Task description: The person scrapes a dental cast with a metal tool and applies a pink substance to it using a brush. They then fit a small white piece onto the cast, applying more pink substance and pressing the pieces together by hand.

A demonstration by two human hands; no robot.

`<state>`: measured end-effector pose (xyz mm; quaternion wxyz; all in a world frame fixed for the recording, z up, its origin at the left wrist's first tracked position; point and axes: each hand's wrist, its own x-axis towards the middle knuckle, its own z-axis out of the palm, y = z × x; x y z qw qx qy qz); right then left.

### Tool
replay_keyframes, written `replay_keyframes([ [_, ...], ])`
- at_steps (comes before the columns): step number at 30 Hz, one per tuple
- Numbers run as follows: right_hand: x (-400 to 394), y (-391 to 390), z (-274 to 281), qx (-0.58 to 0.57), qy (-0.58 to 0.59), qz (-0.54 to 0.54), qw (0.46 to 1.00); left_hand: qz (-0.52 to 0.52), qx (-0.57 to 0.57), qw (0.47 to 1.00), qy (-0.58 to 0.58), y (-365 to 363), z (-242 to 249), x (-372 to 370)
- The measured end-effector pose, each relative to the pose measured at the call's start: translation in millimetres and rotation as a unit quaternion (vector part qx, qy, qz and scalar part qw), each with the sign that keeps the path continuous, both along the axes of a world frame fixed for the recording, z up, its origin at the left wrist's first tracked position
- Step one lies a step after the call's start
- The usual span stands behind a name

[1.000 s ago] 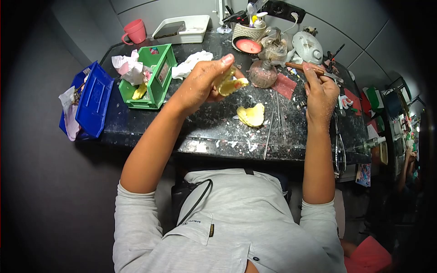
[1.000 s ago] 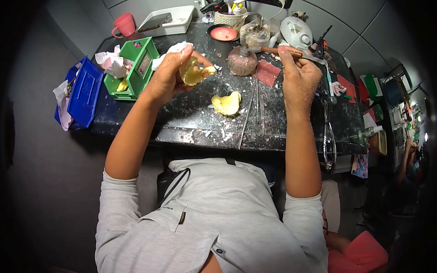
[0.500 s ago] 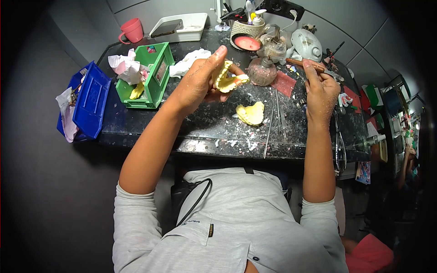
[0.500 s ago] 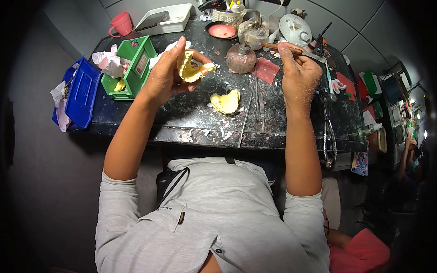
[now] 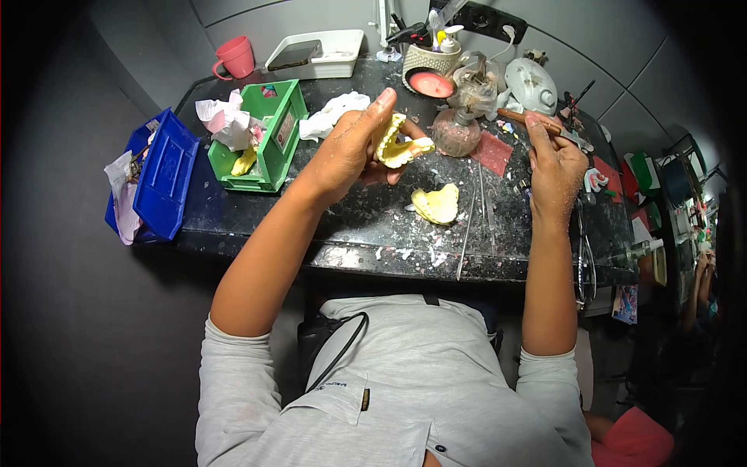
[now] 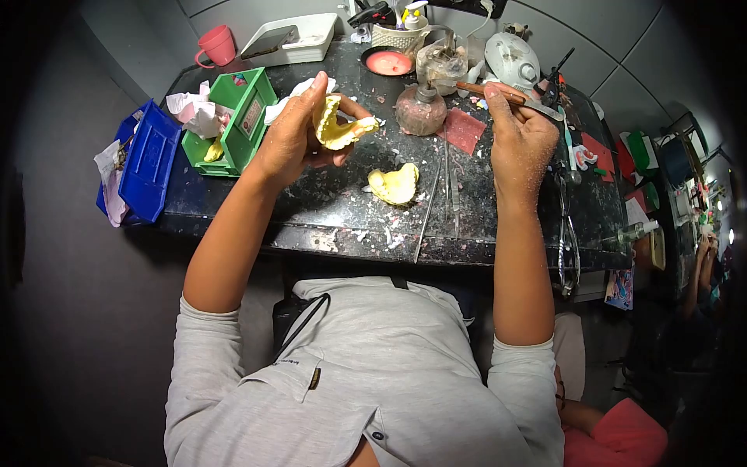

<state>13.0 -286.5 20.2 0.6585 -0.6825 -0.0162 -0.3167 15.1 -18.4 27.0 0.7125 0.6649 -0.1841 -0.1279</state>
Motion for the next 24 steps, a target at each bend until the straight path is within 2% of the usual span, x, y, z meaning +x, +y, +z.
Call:
replay_keyframes([
  [7,-1,3,2,0.009,-0.005,-0.003,1.0,-0.03,0.001,1.0,0.003,5,-1,5],
  [9,-1,2,2,-0.001,-0.002,0.001,1.0,0.024,0.02,0.998,0.051,6,-3,11],
  [11,-1,5,3,0.001,-0.006,0.0,1.0,0.033,0.006,0.997,0.07,7,-7,16],
  [13,-2,7,3,0.004,-0.011,-0.001,1.0,0.055,-0.001,0.987,0.154,8,-8,17],
  [14,-2,7,3,0.001,-0.009,-0.004,1.0,0.035,-0.037,0.986,0.162,10,-15,24],
  [17,-1,6,2,-0.003,-0.011,-0.001,1.0,0.028,-0.047,0.984,0.167,15,-24,33],
  [21,0,4,1,0.001,-0.003,0.0,1.0,0.041,-0.086,0.971,0.221,15,-16,30],
  [24,-1,7,2,0.003,-0.015,-0.004,1.0,0.018,-0.096,0.972,0.215,18,-21,34],
])
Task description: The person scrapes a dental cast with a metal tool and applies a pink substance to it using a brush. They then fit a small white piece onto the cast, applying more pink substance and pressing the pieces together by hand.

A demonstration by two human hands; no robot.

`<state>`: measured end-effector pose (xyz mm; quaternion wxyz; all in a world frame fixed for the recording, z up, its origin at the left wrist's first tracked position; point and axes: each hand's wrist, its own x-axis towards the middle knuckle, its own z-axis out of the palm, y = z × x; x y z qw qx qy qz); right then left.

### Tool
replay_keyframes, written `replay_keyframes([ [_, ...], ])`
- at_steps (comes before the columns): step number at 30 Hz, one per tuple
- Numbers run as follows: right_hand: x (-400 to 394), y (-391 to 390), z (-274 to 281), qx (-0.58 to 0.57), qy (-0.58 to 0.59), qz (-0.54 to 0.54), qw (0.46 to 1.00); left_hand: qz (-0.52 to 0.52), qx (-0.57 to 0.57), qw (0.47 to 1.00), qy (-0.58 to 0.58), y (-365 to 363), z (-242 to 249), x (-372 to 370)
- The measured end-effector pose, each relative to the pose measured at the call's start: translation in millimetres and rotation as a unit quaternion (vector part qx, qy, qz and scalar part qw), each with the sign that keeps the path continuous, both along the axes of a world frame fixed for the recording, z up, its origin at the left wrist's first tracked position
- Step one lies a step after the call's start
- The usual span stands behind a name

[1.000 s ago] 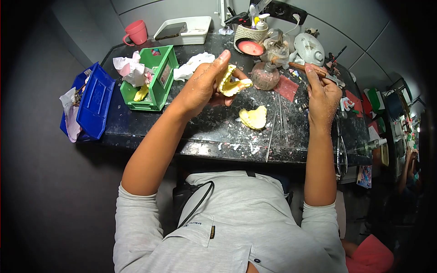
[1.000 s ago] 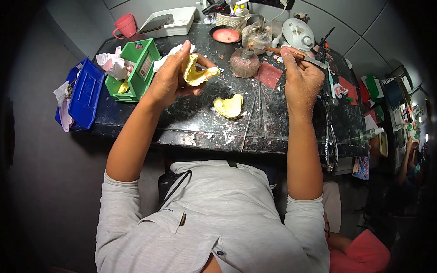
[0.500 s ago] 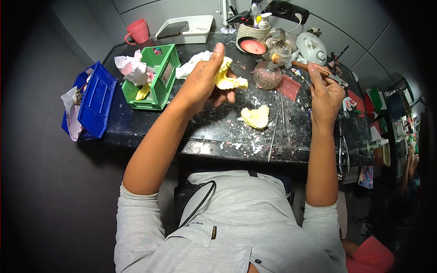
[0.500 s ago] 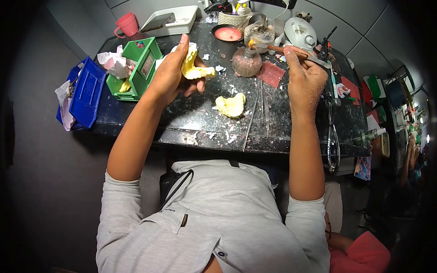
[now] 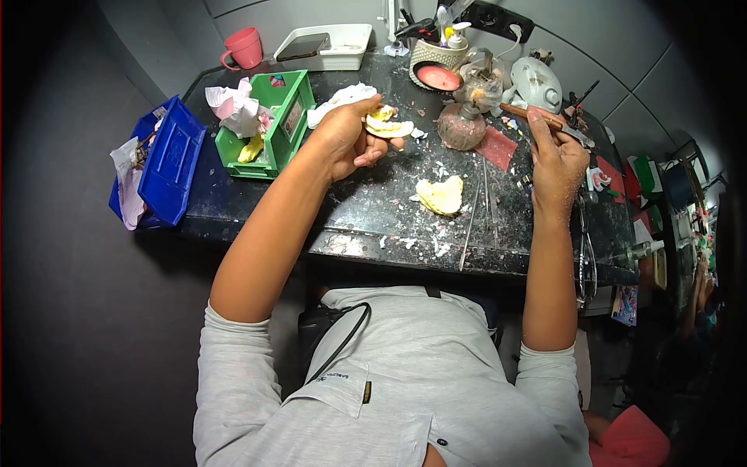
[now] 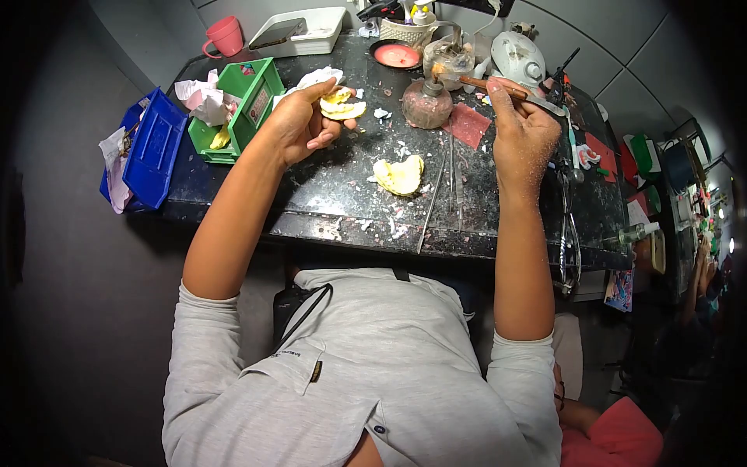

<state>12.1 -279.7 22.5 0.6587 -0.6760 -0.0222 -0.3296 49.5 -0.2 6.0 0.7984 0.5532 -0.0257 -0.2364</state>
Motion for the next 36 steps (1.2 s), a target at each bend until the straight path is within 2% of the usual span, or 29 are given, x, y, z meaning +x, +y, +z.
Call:
replay_keyframes([
  [7,1,0,-1,-0.001,0.0,0.004,1.0,0.0,-0.035,0.999,-0.016,-1,6,-3],
  [9,0,1,0,0.001,0.002,0.003,1.0,0.056,-0.05,0.997,-0.003,-3,3,1],
  [12,1,0,-1,-0.004,0.006,-0.002,1.0,0.079,-0.049,0.996,-0.007,0,0,2],
  [21,1,0,-1,-0.009,0.004,-0.004,1.0,0.106,-0.053,0.993,-0.011,3,-7,8],
  [36,0,2,1,0.007,0.007,0.0,1.0,0.097,-0.049,0.993,-0.044,4,-10,10],
])
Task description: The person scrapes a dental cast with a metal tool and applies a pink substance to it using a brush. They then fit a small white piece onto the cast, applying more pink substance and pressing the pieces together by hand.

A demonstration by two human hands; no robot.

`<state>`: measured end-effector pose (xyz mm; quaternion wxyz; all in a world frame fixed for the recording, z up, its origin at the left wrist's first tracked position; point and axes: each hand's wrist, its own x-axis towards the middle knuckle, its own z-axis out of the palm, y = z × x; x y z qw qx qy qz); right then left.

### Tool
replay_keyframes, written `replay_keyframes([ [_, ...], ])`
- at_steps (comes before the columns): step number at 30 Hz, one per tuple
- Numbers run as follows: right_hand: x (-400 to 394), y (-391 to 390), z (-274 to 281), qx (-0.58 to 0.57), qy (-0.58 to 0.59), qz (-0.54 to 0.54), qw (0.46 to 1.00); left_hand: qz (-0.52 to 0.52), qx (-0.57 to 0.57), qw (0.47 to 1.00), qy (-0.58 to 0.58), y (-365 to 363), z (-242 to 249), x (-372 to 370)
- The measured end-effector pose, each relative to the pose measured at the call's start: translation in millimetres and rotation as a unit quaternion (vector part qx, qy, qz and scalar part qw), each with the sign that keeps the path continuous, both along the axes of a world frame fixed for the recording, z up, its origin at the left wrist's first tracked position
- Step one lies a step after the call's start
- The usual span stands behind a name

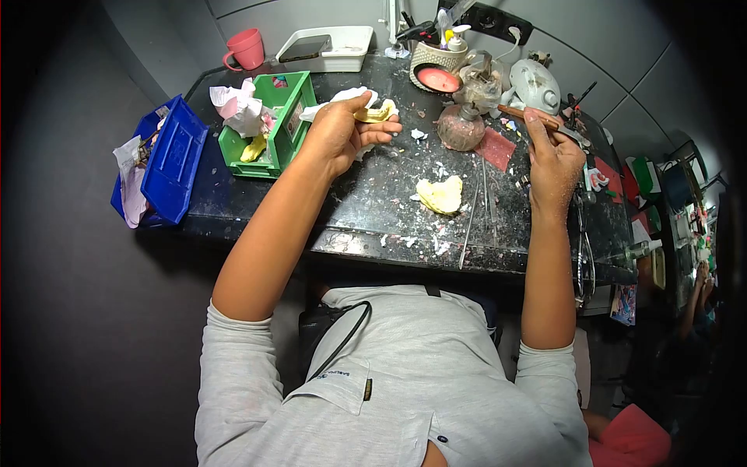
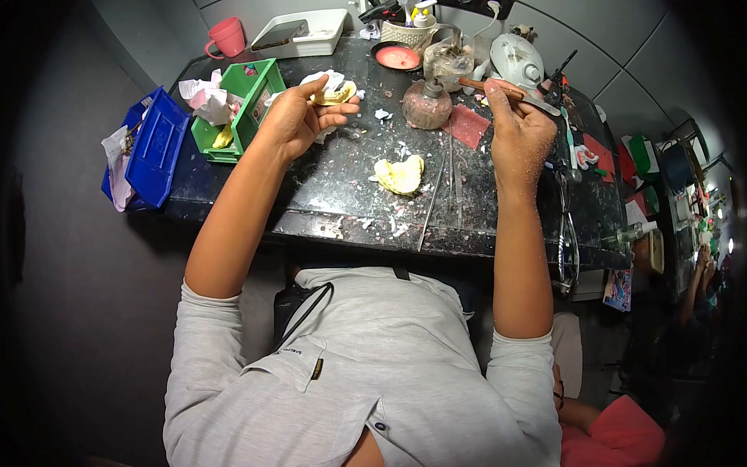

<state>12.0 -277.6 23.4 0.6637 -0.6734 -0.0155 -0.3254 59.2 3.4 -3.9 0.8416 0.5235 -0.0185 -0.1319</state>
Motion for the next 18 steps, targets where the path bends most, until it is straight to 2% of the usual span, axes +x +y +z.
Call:
replay_keyframes([
  [6,0.2,-0.6,-0.5,-0.003,-0.002,0.003,1.0,0.038,-0.006,0.999,-0.011,-3.1,3.8,-3.6],
  [18,1.1,-2.5,-1.0,-0.01,-0.004,0.001,1.0,0.048,-0.015,0.999,-0.009,-2.8,4.7,-5.1],
])
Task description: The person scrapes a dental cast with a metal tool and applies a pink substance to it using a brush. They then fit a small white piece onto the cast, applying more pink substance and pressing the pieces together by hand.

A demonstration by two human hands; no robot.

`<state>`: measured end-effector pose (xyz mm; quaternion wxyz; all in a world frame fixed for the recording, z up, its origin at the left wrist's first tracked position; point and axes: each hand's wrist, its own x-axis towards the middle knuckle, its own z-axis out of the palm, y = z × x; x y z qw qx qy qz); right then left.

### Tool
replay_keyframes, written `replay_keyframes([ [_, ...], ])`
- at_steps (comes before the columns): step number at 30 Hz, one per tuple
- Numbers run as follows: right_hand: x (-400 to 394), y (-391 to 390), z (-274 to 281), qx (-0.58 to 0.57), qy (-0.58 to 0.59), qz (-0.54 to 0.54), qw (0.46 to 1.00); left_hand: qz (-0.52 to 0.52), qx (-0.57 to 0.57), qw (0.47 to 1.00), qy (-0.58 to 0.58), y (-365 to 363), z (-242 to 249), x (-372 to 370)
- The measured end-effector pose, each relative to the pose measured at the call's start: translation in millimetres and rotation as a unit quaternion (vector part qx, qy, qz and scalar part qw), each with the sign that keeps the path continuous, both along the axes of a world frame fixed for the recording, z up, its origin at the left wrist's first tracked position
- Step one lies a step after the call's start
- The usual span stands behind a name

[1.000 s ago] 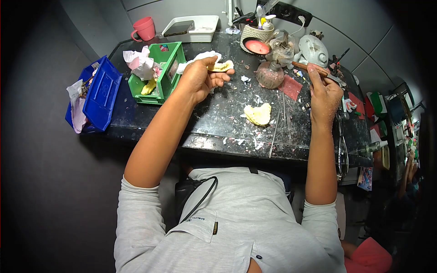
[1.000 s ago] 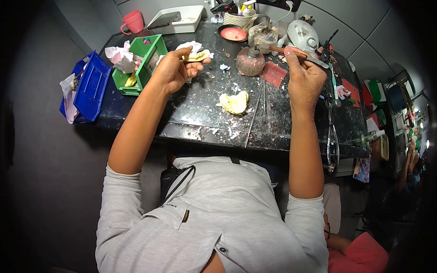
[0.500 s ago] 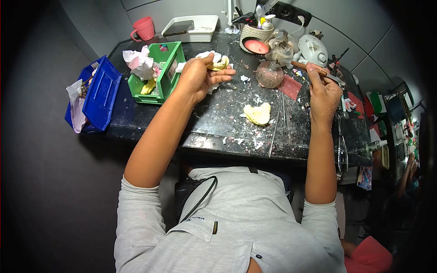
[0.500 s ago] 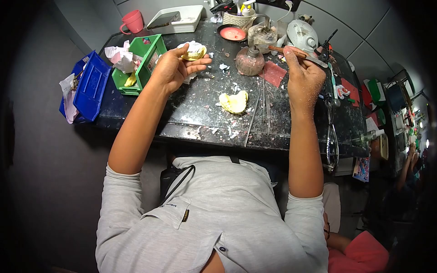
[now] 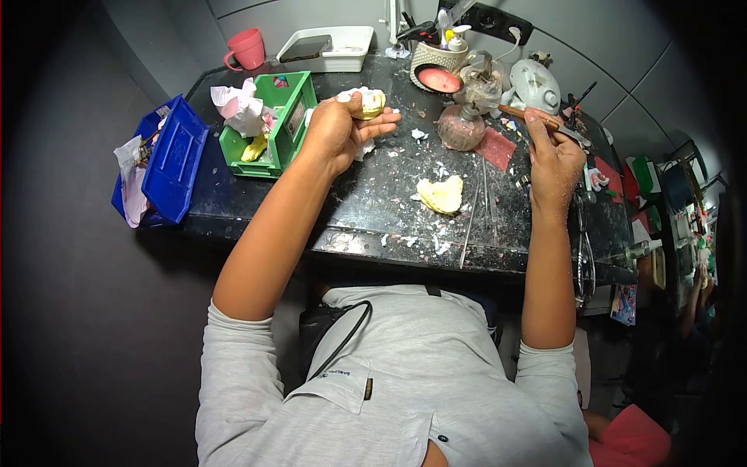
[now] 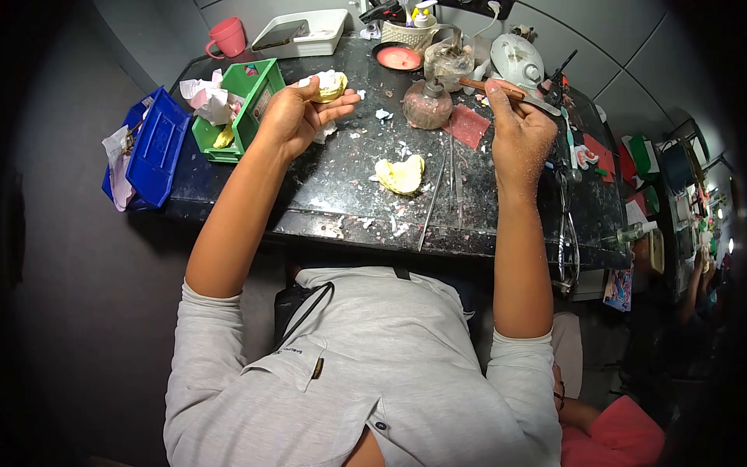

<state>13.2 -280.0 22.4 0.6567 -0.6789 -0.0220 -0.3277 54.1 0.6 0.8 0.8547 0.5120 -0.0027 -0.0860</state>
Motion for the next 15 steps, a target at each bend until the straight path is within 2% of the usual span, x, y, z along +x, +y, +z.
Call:
replay_keyframes([
  [4,1,-1,-1,0.005,-0.015,0.003,1.0,-0.02,-0.009,0.999,-0.023,0,2,1],
  [7,-1,-1,2,0.027,0.028,0.014,0.999,-0.028,-0.028,0.998,-0.057,-1,7,-1],
  [9,0,2,0,0.064,-0.014,0.031,0.997,-0.027,-0.039,0.994,-0.099,-2,9,-3],
  [15,-5,10,5,0.07,-0.022,0.081,0.994,-0.033,-0.063,0.986,-0.148,-6,10,-7],
])
